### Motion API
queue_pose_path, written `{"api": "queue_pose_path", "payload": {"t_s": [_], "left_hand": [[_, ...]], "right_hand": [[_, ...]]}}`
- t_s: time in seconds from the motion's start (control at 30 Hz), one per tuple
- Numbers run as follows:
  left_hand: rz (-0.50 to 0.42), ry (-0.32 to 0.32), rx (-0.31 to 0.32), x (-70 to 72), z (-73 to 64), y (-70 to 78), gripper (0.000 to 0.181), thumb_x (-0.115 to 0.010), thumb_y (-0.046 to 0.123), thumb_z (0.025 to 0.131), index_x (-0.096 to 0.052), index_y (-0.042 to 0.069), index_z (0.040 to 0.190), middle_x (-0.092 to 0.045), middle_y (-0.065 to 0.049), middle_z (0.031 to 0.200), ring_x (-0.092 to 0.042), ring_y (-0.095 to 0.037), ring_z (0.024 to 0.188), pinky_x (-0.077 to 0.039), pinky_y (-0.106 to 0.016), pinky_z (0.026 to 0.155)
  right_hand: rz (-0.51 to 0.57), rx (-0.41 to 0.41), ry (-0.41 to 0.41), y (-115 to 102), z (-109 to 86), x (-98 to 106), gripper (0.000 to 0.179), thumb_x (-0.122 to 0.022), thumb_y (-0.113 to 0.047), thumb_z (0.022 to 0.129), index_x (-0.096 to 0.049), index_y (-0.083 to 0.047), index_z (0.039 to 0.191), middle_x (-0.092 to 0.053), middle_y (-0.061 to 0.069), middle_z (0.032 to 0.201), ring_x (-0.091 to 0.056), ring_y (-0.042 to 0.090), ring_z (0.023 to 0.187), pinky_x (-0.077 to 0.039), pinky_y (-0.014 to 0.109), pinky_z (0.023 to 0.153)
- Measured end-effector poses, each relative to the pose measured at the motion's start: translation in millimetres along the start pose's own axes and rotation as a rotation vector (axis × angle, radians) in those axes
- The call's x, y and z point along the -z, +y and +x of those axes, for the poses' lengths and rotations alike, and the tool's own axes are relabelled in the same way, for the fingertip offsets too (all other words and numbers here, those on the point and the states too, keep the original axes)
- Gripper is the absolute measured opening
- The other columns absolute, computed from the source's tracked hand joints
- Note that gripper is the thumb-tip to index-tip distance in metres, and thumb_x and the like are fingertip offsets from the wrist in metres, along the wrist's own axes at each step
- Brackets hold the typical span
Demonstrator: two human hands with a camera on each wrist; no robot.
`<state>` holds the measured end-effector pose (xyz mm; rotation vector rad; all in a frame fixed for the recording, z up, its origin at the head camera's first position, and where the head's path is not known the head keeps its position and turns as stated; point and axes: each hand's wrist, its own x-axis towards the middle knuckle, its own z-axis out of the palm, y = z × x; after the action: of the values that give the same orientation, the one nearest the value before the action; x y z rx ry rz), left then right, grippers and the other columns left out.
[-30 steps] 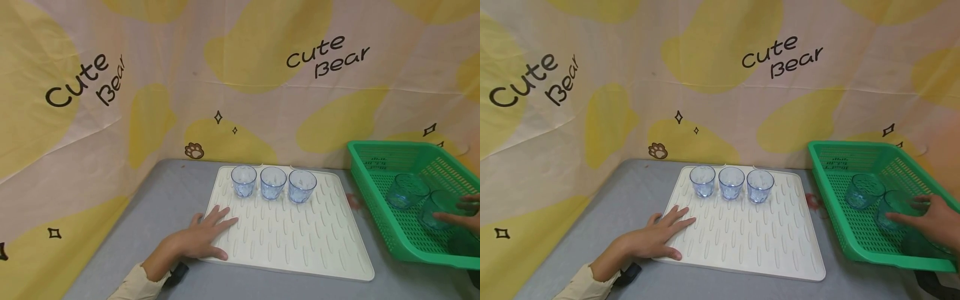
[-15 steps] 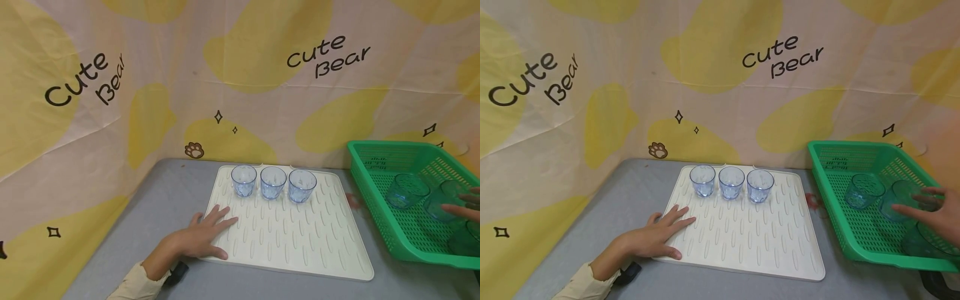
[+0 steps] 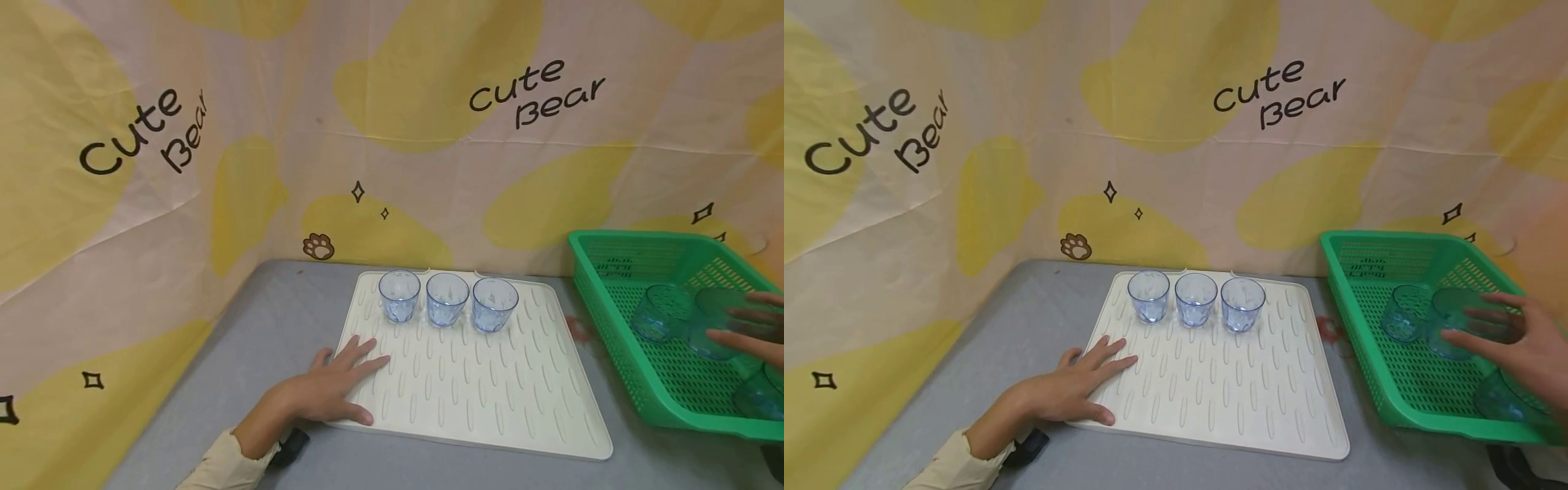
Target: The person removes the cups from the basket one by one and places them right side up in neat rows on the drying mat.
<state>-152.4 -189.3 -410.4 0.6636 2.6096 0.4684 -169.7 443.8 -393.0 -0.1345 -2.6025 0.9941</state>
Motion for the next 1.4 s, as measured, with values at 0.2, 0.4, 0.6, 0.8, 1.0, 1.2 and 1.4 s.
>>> {"api": "queue_pose_path", "payload": {"t_s": [0.2,0.4,0.6,0.8,1.0,1.2,1.4], "left_hand": [[-0.005,0.0,-0.008,0.2,0.1,0.6,0.092,-0.073,0.057,0.081,-0.027,0.035,0.157,-0.009,0.001,0.17,0.001,-0.032,0.157,-0.003,-0.071,0.115],[0.003,0.002,-0.014,1.4,-0.1,0.5,0.092,-0.073,0.056,0.081,-0.027,0.033,0.157,-0.009,0.0,0.17,0.0,-0.034,0.157,-0.004,-0.071,0.115],[0.004,-0.001,-0.006,2.0,-2.3,1.1,0.092,-0.073,0.056,0.081,-0.027,0.033,0.157,-0.009,-0.001,0.169,0.0,-0.035,0.156,-0.003,-0.071,0.115],[-0.003,-0.005,0.005,0.6,-2.1,1.8,0.093,-0.074,0.056,0.08,-0.027,0.034,0.157,-0.009,0.0,0.17,0.0,-0.035,0.156,-0.002,-0.071,0.115],[-0.001,-0.004,0.005,0.1,-1.1,1.9,0.092,-0.074,0.057,0.08,-0.028,0.034,0.157,-0.009,0.001,0.17,0.0,-0.035,0.156,-0.002,-0.071,0.115],[-0.002,-0.004,0.0,0.7,-0.9,1.7,0.093,-0.074,0.057,0.08,-0.027,0.034,0.157,-0.009,0.0,0.169,0.0,-0.035,0.156,-0.003,-0.071,0.115],[-0.004,-0.003,-0.001,0.3,0.1,0.9,0.093,-0.074,0.057,0.079,-0.027,0.034,0.157,-0.009,0.0,0.17,0.0,-0.036,0.156,-0.003,-0.071,0.115]], "right_hand": [[0.04,0.013,0.007,-9,8.0,-1,0.09,-0.074,-0.024,0.09,-0.017,-0.029,0.159,-0.039,-0.045,0.115,-0.037,-0.033,0.084,-0.035,-0.002,0.064],[0.061,0.079,-0.041,-18,5.0,-6,0.088,-0.069,-0.02,0.094,-0.011,-0.031,0.159,-0.04,-0.029,0.146,-0.039,-0.029,0.11,-0.032,-0.003,0.082],[0.169,0.15,-0.101,-41,-8.3,-18,0.082,-0.063,-0.01,0.097,-0.014,-0.033,0.159,-0.039,-0.036,0.136,-0.042,-0.022,0.114,-0.032,0.0,0.089],[0.241,0.243,-0.139,-89,-26.3,-15,0.078,-0.057,0.007,0.095,-0.023,-0.024,0.158,-0.044,-0.034,0.129,-0.046,-0.02,0.107,-0.036,0.001,0.081],[0.274,0.305,-0.238,-90,-26.5,-16,0.073,-0.05,0.01,0.098,-0.024,-0.022,0.158,-0.048,-0.034,0.131,-0.047,-0.022,0.11,-0.037,0.002,0.077],[0.254,0.261,-0.307,-94,-24.1,-22,0.07,-0.051,0.004,0.1,-0.023,-0.023,0.158,-0.046,-0.034,0.13,-0.047,-0.024,0.109,-0.042,0.004,0.075],[0.237,0.232,-0.328,-96,-24.2,-22,0.07,-0.051,0.0,0.101,-0.02,-0.023,0.159,-0.044,-0.031,0.133,-0.047,-0.021,0.111,-0.041,0.005,0.076]]}}
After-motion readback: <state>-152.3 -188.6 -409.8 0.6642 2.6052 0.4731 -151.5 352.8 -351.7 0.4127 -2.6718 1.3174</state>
